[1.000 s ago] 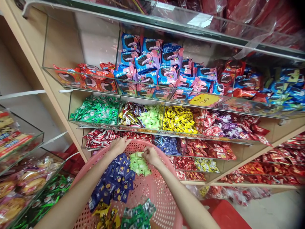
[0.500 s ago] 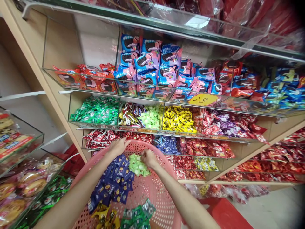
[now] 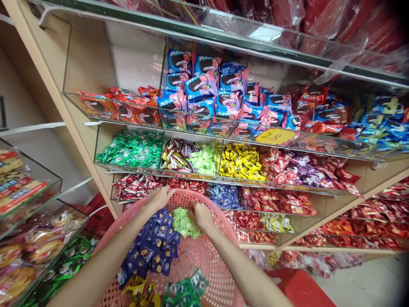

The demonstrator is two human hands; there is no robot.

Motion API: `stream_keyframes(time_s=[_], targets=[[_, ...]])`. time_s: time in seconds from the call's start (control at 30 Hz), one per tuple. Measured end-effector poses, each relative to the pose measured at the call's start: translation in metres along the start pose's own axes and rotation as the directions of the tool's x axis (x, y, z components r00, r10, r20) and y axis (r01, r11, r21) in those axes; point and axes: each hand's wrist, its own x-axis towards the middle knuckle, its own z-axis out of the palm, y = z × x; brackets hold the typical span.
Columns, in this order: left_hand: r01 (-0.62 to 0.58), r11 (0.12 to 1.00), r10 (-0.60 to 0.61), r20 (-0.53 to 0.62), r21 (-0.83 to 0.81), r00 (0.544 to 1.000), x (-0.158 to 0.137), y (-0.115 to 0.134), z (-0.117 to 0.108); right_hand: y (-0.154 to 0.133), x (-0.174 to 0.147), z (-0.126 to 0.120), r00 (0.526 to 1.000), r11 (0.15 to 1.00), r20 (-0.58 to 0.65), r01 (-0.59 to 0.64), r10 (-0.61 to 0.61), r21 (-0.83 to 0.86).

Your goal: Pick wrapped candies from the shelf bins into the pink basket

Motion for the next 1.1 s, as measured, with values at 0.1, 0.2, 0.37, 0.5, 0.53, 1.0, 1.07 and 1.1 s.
stream_keyframes(time_s=[0.1, 0.2, 0.37, 0.5, 0.53, 1.0, 1.07, 1.1], targets=[[0.006, 1.0, -0.006, 0.01, -0.011, 1.0, 0.0, 0.001, 0.001, -0.004, -0.004, 0.002, 0.998, 0.997, 0.018, 0.065, -0.065, -0.045], [-0.003, 1.0, 0.003, 0.006, -0.013, 1.0, 0.0, 0.002, 0.002, -0.009, -0.01, 0.003, 0.994, 0.99, 0.045, 0.103, -0.099, -0.094], [-0.007, 1.0, 0.007, -0.004, -0.01, 1.0, 0.0, 0.003, 0.001, -0.012, -0.012, 0.002, 0.993, 0.986, 0.039, 0.116, -0.112, -0.12], [0.02, 0.999, -0.02, -0.021, -0.028, 1.0, -0.002, 0.0, -0.001, -0.017, -0.008, -0.021, 0.99, 0.989, -0.043, 0.127, -0.131, -0.075], [0.022, 0.999, -0.023, -0.03, -0.036, 0.999, -0.003, -0.002, -0.002, -0.02, -0.008, -0.031, 0.987, 0.988, -0.059, 0.143, -0.146, -0.055], [0.076, 0.994, -0.079, -0.032, -0.082, 0.996, -0.011, -0.015, -0.012, -0.035, 0.076, -0.186, 0.867, 0.883, -0.406, 0.075, -0.287, -0.463], [0.075, 0.993, -0.079, -0.034, -0.092, 0.996, -0.012, -0.017, -0.011, -0.033, 0.096, -0.193, 0.907, 0.864, -0.324, 0.079, -0.269, -0.497], [0.078, 0.992, -0.081, -0.029, -0.097, 0.996, -0.012, -0.019, -0.01, -0.032, 0.105, -0.196, 0.918, 0.86, -0.295, 0.087, -0.266, -0.503]])
